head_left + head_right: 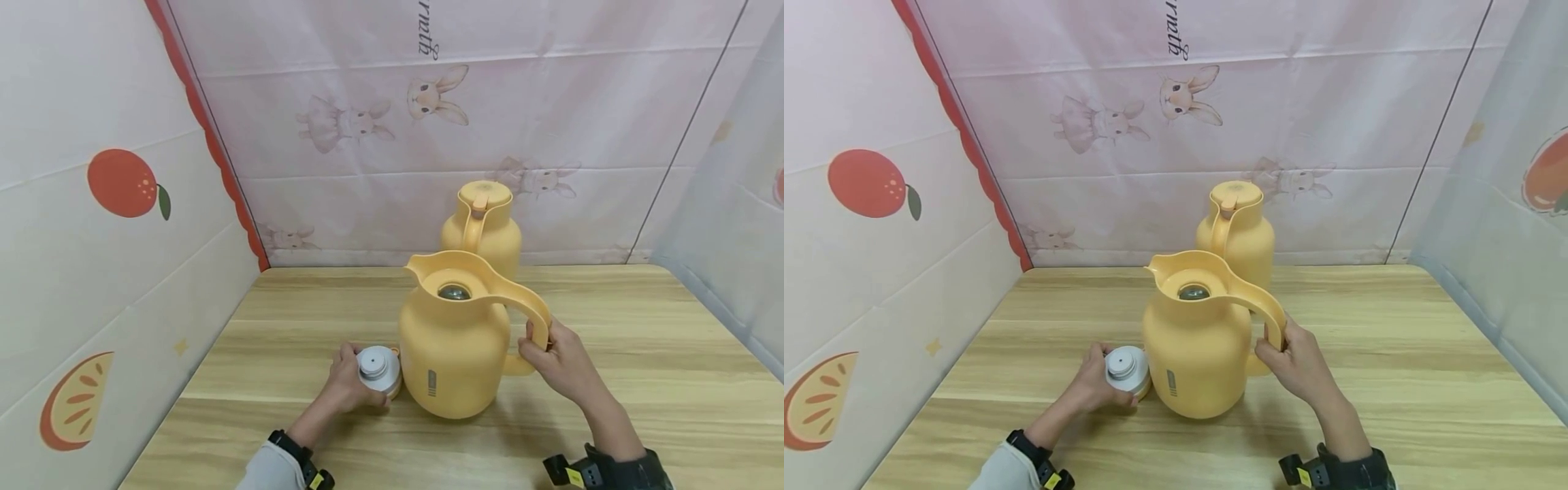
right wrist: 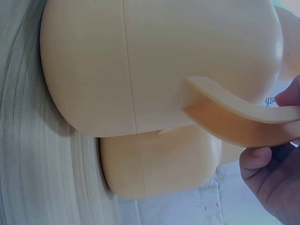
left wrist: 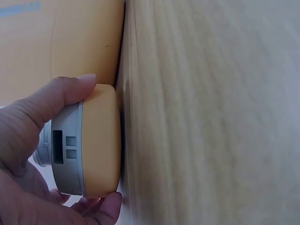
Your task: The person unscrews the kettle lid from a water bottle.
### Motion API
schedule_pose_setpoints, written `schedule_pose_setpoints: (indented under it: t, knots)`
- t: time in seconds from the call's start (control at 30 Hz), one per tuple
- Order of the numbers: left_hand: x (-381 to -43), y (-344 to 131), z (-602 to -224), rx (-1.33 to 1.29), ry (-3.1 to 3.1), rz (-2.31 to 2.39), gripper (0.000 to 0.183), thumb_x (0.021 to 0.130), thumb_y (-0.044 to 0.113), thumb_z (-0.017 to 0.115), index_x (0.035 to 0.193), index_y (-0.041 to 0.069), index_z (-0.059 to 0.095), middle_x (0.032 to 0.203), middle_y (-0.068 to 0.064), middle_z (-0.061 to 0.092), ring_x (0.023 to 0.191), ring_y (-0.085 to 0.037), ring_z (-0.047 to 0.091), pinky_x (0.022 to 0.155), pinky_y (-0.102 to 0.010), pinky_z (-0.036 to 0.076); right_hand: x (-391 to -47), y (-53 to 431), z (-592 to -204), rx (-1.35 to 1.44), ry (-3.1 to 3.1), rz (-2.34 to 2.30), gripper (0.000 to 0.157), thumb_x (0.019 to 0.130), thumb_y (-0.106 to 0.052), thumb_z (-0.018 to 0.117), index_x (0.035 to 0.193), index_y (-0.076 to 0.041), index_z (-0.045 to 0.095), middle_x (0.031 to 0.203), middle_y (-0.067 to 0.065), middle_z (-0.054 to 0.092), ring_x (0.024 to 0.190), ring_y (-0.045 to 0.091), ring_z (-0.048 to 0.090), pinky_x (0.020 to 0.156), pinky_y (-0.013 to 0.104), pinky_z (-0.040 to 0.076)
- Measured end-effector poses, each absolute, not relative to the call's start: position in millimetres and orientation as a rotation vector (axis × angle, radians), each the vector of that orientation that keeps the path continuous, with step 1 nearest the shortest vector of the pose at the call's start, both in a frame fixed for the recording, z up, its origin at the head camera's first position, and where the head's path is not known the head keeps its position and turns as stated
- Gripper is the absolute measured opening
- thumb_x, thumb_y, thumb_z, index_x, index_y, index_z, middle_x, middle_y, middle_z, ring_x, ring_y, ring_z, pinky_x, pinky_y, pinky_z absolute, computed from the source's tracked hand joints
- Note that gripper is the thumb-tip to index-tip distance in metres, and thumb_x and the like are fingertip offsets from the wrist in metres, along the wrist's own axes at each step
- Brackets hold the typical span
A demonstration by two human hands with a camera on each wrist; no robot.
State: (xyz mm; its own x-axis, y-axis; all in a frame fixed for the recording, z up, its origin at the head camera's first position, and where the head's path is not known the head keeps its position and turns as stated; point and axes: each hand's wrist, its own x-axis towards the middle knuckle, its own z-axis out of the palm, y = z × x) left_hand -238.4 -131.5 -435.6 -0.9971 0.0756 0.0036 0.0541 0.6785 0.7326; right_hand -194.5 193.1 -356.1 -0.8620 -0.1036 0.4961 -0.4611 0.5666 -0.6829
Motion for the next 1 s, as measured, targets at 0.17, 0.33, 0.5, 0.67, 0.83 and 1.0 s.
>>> schedule_pose_setpoints:
  t: [0.17, 0.33, 0.5, 0.67, 0.83, 1.0]
  knots:
    - [-237.0, -131.1, -438.6, 0.121, 2.854, 1.263, 0.096, 0.038, 0.022, 0.091, 0.112, 0.003, 0.034, 0.105, -0.015, 0.039, 0.097, -0.031, 0.040, 0.083, -0.048, 0.042, -199.2, 199.1, -369.6, 0.467, -2.389, 1.224, 0.015, 0.078, 0.002, 0.058, 0.077, -0.009, 0.049, 0.062, 0.000, 0.044, 0.050, 0.011, 0.041, 0.042, 0.026, 0.038]
    - [-235.9, -130.9, -443.7, 0.139, 2.875, 1.276, 0.095, 0.038, 0.022, 0.090, 0.113, 0.003, 0.034, 0.105, -0.015, 0.039, 0.097, -0.031, 0.040, 0.083, -0.047, 0.041, -197.5, 199.1, -373.4, 0.469, -2.377, 1.231, 0.014, 0.078, 0.001, 0.058, 0.077, -0.010, 0.049, 0.062, 0.001, 0.045, 0.050, 0.012, 0.042, 0.042, 0.026, 0.039]
    - [-234.8, -130.6, -447.8, 0.148, 2.886, 1.285, 0.095, 0.038, 0.022, 0.090, 0.113, 0.002, 0.034, 0.105, -0.015, 0.039, 0.098, -0.032, 0.040, 0.084, -0.048, 0.041, -195.6, 198.4, -376.1, 0.471, -2.364, 1.218, 0.014, 0.078, 0.000, 0.059, 0.076, -0.010, 0.050, 0.061, -0.001, 0.044, 0.050, 0.010, 0.041, 0.042, 0.025, 0.038]
    - [-235.4, -132.4, -448.0, 0.116, 2.870, 1.281, 0.096, 0.039, 0.022, 0.090, 0.114, 0.002, 0.034, 0.107, -0.016, 0.040, 0.100, -0.032, 0.041, 0.085, -0.048, 0.042, -188.6, 187.6, -369.6, 0.468, -2.332, 1.192, 0.017, 0.076, 0.005, 0.059, 0.073, -0.009, 0.049, 0.060, -0.003, 0.043, 0.048, 0.007, 0.039, 0.040, 0.024, 0.036]
    - [-235.7, -135.7, -446.4, 0.086, 2.873, 1.259, 0.095, 0.040, 0.023, 0.090, 0.114, 0.001, 0.034, 0.107, -0.016, 0.041, 0.100, -0.031, 0.042, 0.086, -0.048, 0.042, -187.7, 177.7, -371.7, 0.445, -2.301, 1.197, 0.016, 0.075, 0.005, 0.060, 0.074, -0.008, 0.051, 0.061, -0.002, 0.044, 0.047, 0.007, 0.040, 0.039, 0.024, 0.037]
    - [-236.2, -139.9, -444.9, 0.058, 2.877, 1.244, 0.095, 0.040, 0.023, 0.090, 0.113, 0.002, 0.035, 0.107, -0.016, 0.042, 0.100, -0.030, 0.043, 0.086, -0.048, 0.042, -183.5, 161.9, -367.2, 0.419, -2.268, 1.223, 0.016, 0.074, 0.007, 0.058, 0.073, -0.007, 0.051, 0.056, -0.003, 0.043, 0.044, 0.006, 0.038, 0.037, 0.023, 0.035]
